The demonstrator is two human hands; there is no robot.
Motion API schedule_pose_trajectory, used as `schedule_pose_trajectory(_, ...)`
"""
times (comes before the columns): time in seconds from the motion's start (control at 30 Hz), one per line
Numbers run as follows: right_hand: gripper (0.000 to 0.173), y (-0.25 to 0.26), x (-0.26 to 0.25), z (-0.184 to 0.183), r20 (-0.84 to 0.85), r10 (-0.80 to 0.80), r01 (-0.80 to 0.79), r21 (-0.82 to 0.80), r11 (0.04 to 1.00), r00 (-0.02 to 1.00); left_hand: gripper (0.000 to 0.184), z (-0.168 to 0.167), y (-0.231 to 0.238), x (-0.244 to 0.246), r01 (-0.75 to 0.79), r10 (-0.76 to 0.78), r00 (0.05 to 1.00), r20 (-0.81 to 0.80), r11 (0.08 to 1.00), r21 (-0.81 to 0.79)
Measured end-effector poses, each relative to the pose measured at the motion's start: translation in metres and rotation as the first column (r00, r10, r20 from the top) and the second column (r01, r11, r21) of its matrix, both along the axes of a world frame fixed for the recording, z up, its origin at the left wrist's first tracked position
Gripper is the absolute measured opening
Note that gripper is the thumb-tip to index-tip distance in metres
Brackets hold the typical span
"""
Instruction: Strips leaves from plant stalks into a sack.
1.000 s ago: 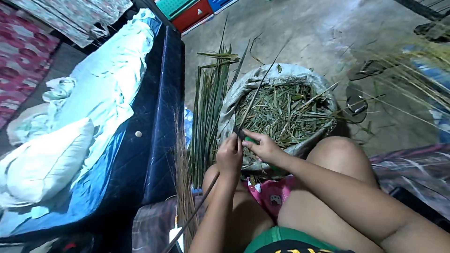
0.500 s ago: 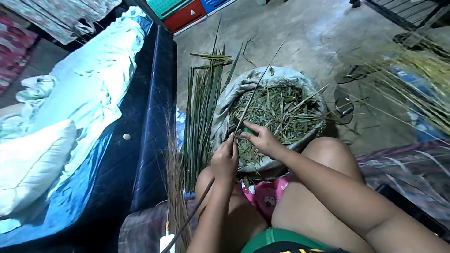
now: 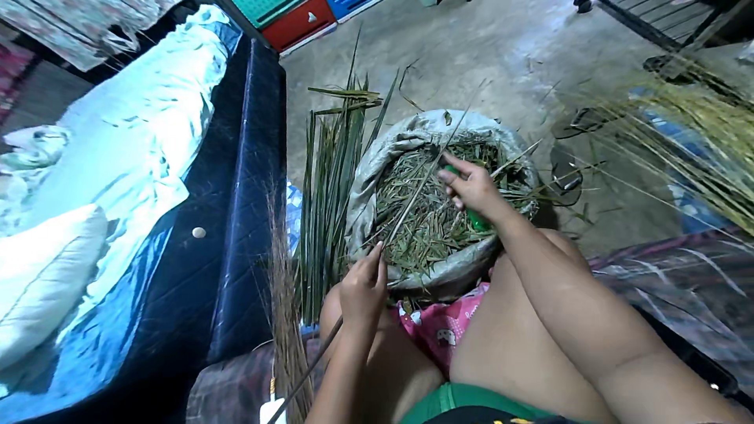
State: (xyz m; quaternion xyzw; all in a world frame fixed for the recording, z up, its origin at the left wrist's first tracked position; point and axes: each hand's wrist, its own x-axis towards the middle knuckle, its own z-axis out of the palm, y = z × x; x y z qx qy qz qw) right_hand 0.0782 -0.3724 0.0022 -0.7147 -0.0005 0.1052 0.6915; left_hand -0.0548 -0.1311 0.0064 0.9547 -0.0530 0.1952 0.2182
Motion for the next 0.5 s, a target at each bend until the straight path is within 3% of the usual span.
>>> schedule_pose_trajectory(0.23,0.05,-0.042,0.026,-0.008,0.005,-0.253,0.25,0.142,0.958,0.967,0.028,-0.008,0.034,-0.013,0.05,-0.05,0.998,-0.026,0.999,0.019)
schedule_pose_trajectory(0.43,0.049,-0.066,0.03,-0.013,0.035,-0.525,0.518,0.118,0.847,0.85,0.029,-0.012,0.06,0.0,-0.018,0.018,0.998,-0.055,1.0,0.006)
schedule_pose_trajectory(0.5,0.049,-0.056,0.021,-0.005,0.085,-0.489,0.487,0.05,0.872,0.868,0.029,-0.008,0.062,0.01,-0.075,0.066,0.991,-0.113,0.995,-0.07)
